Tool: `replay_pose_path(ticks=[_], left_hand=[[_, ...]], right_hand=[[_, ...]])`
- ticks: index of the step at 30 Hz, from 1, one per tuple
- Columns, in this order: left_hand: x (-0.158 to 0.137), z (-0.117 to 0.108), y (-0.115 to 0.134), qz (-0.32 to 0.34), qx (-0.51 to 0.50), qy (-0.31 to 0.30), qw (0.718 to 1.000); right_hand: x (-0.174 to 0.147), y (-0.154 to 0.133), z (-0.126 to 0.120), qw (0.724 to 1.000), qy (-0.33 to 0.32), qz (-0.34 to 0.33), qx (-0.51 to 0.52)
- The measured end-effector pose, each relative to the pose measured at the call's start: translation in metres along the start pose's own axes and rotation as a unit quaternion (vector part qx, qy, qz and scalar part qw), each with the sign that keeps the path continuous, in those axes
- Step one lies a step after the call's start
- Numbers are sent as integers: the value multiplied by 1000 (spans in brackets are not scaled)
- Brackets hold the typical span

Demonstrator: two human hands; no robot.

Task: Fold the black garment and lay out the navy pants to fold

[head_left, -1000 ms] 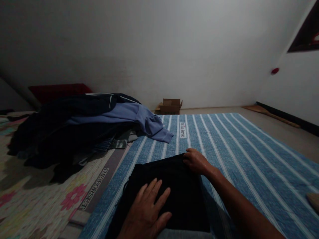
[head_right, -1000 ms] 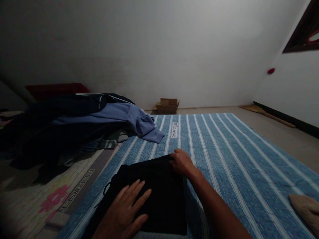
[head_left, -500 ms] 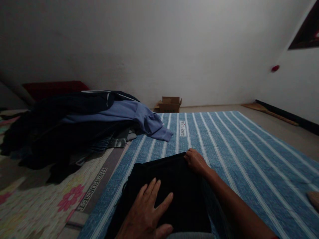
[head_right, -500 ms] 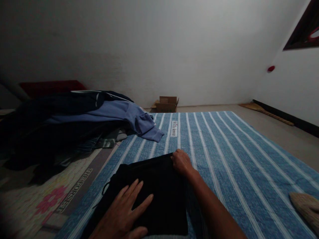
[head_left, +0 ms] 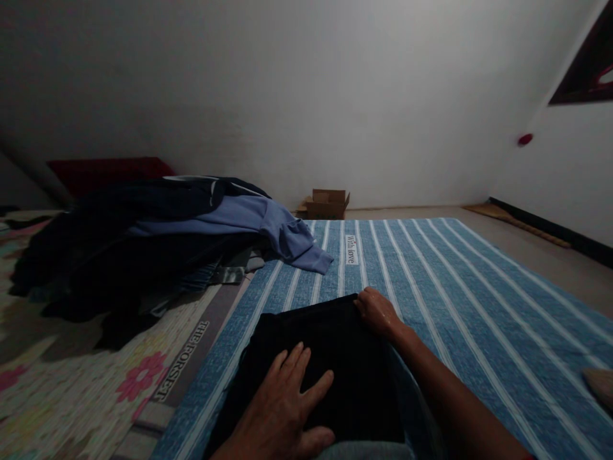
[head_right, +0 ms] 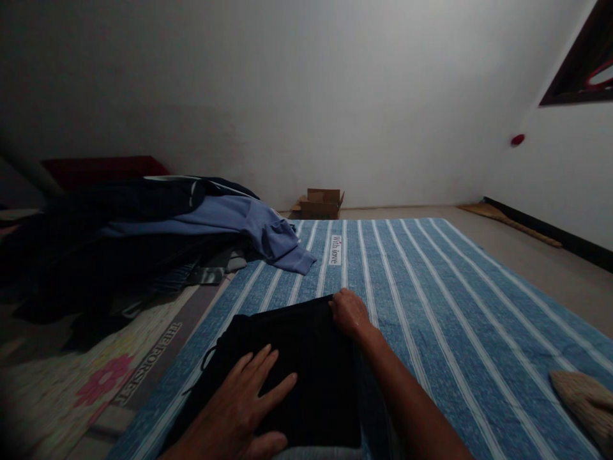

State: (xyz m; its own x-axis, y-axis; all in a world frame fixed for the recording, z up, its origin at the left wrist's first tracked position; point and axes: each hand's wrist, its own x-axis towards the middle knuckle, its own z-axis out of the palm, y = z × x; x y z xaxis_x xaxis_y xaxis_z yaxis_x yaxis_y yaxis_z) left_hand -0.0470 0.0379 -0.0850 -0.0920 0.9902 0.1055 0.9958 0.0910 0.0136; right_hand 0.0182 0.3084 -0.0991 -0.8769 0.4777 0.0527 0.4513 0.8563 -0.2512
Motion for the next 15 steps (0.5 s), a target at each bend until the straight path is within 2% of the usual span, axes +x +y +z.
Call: replay_pose_path(ticks=[5, 9, 12, 15], left_hand=[[2, -3, 0, -4, -11, -27, 1000], [0, 4, -2, 1, -3, -18, 1000], [-1, 8, -2, 4, -6, -1, 1000], [0, 5, -1, 5, -15, -1, 1000]], right_hand=[[-11, -15, -23, 1000, 22, -5, -14], [-39, -54, -38, 997, 48, -66, -4], [-63, -84, -28, 985, 41, -164, 23], [-75, -95, -8, 980, -11, -193, 56]])
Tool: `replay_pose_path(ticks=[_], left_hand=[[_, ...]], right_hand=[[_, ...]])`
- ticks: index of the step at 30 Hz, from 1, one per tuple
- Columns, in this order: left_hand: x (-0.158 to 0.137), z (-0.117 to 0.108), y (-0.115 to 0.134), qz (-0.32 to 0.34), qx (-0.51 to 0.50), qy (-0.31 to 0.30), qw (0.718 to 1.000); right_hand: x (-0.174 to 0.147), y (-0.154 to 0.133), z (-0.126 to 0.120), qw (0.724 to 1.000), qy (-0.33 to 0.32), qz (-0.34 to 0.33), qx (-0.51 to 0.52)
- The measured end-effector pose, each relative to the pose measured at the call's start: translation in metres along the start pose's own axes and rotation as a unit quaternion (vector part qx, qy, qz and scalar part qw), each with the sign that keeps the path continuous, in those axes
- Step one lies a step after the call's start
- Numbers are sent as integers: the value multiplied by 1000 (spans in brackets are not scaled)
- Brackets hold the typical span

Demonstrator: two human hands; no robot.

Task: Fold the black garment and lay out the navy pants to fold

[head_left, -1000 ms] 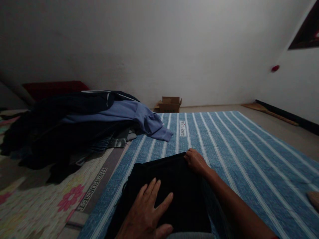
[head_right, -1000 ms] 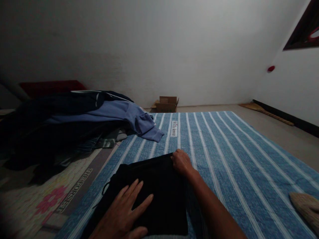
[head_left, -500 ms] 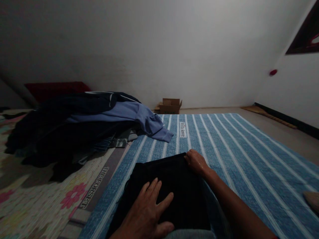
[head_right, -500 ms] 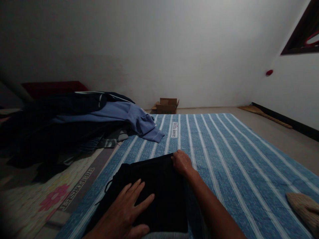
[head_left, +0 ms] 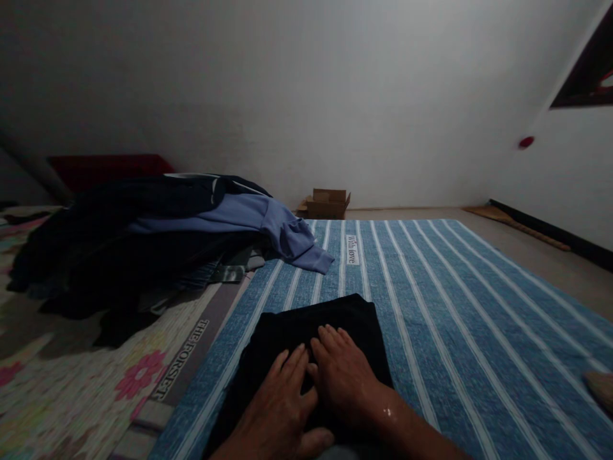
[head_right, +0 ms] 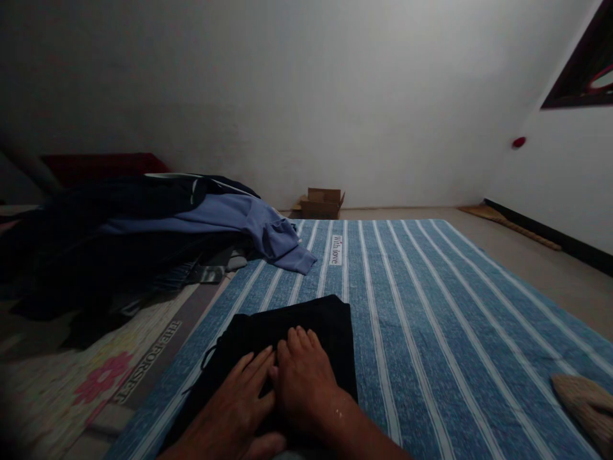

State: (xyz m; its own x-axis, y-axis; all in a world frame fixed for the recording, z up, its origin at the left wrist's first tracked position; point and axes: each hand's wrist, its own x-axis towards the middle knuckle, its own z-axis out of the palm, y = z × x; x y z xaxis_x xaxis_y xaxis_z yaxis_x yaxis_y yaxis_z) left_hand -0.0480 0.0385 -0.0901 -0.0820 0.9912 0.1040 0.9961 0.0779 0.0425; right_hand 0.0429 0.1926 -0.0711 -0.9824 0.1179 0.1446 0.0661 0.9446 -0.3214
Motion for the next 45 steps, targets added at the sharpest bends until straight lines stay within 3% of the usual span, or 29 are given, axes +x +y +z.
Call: replay_pose_path(ticks=[4, 10, 14, 21, 23, 26, 30, 34, 38, 45], left_hand=[[3, -9, 1, -14, -11, -39, 999], [1, -19, -3, -18, -67, -52, 996], [0, -38, -6, -22, -117, -63, 991], [36, -79, 5, -123, -178, 62, 974], [53, -78, 7, -130, -201, 52, 969], [72, -62, 2, -139, -223, -19, 965], [75, -41, -7, -144, -182, -85, 969], [75, -39, -5, -148, -148, -103, 972], [92, -40, 4, -148, -145, -83, 975], [118, -12, -12, -120, -217, -81, 965]], right_hand=[[-3, 7, 11, 999, -35, 8, 40], [-3, 7, 5, 997, -35, 19, 65], [-3, 5, 4, 996, -37, 24, 71], [0, 1, -3, 996, -33, 36, 69], [-1, -6, -5, 997, -19, 25, 72], [-8, -20, -4, 996, 8, -5, 93], [-20, -37, 12, 995, 25, -29, 97], [-22, -41, 23, 995, 30, -39, 83], [-17, -41, 15, 995, 37, -58, 66], [-16, -45, 26, 998, 51, -30, -1]])
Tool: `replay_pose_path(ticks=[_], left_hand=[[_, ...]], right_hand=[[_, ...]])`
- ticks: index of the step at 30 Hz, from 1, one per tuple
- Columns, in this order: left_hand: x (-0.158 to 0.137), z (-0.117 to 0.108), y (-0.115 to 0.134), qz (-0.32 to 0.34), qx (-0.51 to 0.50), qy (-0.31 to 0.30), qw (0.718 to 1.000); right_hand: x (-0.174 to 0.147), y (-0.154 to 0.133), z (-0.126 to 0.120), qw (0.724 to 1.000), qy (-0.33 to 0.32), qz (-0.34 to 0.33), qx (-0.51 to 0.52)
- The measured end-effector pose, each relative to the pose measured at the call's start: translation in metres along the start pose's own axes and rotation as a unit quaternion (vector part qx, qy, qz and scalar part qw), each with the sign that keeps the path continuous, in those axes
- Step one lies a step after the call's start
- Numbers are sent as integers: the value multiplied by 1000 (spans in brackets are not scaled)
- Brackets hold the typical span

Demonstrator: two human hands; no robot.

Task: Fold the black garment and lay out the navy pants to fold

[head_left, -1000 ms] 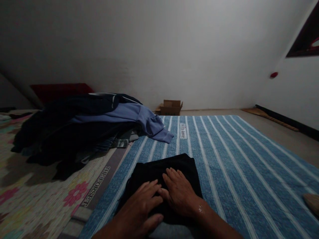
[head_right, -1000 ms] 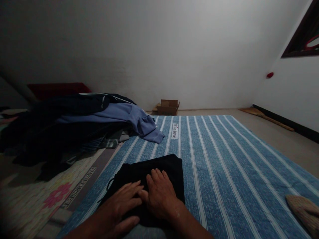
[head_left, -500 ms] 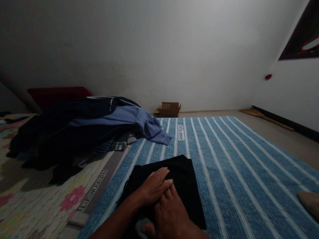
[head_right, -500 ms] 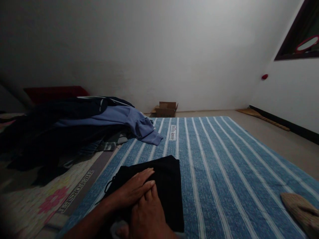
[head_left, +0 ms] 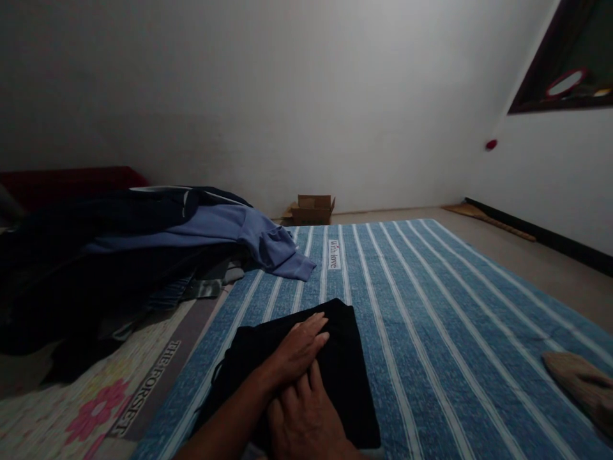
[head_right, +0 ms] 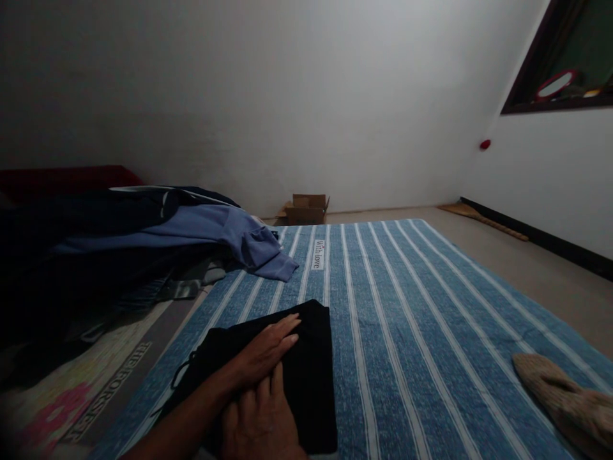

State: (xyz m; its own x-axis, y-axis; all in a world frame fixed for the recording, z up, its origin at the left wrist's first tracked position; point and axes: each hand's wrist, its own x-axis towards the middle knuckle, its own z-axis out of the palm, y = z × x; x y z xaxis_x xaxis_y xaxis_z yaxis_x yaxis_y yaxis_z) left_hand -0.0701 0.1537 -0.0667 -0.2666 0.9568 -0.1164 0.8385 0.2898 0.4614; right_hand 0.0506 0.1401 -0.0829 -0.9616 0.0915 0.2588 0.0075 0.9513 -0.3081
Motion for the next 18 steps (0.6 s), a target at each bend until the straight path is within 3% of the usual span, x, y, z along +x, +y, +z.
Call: replay_pose_path(ticks=[7, 11, 18], left_hand=[[-1, 3, -15, 24, -49, 47, 997], [-1, 5, -16, 38, -40, 86, 995], [0, 8, -19, 50, -13, 99, 994]], right_hand=[[3, -3, 27, 999, 8, 29, -38], [2, 0, 35, 999, 20, 19, -36], [-11, -2, 61, 996, 61, 11, -57]])
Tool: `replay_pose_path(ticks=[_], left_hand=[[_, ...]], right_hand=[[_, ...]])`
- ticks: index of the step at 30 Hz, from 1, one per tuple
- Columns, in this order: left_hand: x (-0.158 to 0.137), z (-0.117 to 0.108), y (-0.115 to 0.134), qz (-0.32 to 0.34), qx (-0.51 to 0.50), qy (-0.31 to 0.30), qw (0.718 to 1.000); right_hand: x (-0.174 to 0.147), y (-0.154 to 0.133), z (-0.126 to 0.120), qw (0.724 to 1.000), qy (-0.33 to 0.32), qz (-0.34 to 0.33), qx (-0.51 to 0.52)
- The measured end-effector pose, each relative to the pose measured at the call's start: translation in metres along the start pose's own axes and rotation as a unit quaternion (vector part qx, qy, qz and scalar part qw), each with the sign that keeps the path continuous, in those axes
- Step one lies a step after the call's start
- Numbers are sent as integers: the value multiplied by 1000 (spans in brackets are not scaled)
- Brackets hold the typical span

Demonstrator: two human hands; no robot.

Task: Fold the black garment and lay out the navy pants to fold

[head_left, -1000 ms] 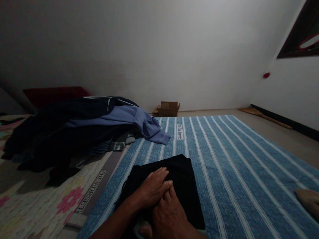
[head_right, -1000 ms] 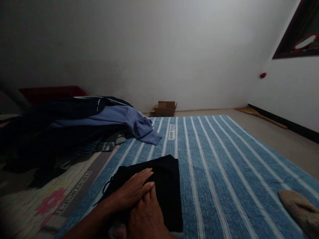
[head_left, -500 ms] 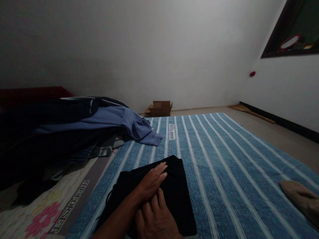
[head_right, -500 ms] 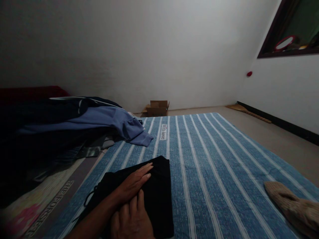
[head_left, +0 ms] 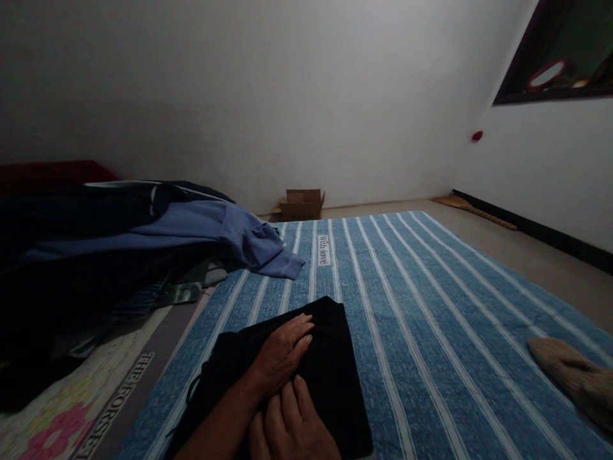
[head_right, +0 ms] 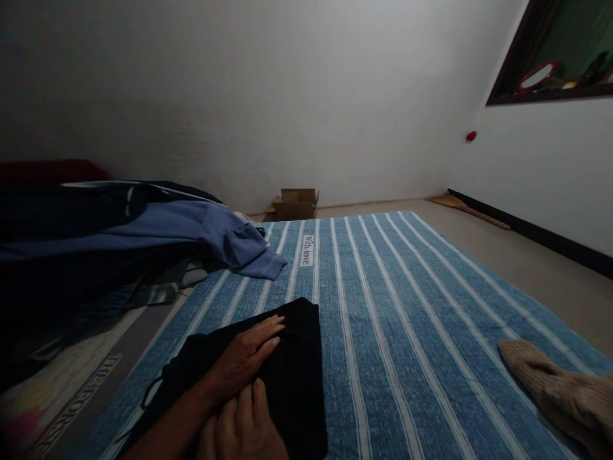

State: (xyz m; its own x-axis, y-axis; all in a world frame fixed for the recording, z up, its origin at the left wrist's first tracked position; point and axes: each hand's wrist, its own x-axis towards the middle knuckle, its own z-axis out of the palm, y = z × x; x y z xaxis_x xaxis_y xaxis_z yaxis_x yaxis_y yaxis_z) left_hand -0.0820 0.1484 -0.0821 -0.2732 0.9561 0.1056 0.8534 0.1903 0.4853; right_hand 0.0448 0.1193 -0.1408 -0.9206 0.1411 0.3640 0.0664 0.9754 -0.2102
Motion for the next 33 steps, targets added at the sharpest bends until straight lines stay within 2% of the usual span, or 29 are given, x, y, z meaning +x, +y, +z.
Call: replay_pose_path(ticks=[5, 10, 12, 15, 17, 18, 20, 21, 24, 26, 33], left_hand=[[2, 4, -1, 0, 28, -15, 999], [3, 6, -1, 6, 49, -11, 999], [2, 7, -3, 13, 57, -6, 998], [2, 11, -7, 21, 73, -2, 997], [1, 13, -9, 22, 78, -11, 997], [1, 13, -9, 21, 76, -13, 997], [-1, 13, -7, 21, 71, -7, 997], [-2, 12, -4, 22, 71, 1, 997], [-6, 9, 4, 25, 88, 18, 996], [-7, 8, 8, 24, 98, 18, 995], [-9, 10, 11, 25, 95, 33, 995]], right_hand=[[-9, 5, 5, 996, 81, -28, -22], [-7, 6, 8, 992, 118, -30, -38], [-6, 9, 1, 991, 130, -29, -9], [-2, 26, -30, 988, 126, -29, 88], [7, 49, -57, 988, 101, -10, 116], [14, 64, -70, 992, 71, 24, 97], [28, 95, -87, 989, -13, 140, 37], [35, 110, -92, 984, -24, 174, 21], [52, 148, -89, 970, -51, 236, -3], [58, 163, -81, 964, -75, 255, -5], [64, 177, -70, 956, -139, 258, 15]])
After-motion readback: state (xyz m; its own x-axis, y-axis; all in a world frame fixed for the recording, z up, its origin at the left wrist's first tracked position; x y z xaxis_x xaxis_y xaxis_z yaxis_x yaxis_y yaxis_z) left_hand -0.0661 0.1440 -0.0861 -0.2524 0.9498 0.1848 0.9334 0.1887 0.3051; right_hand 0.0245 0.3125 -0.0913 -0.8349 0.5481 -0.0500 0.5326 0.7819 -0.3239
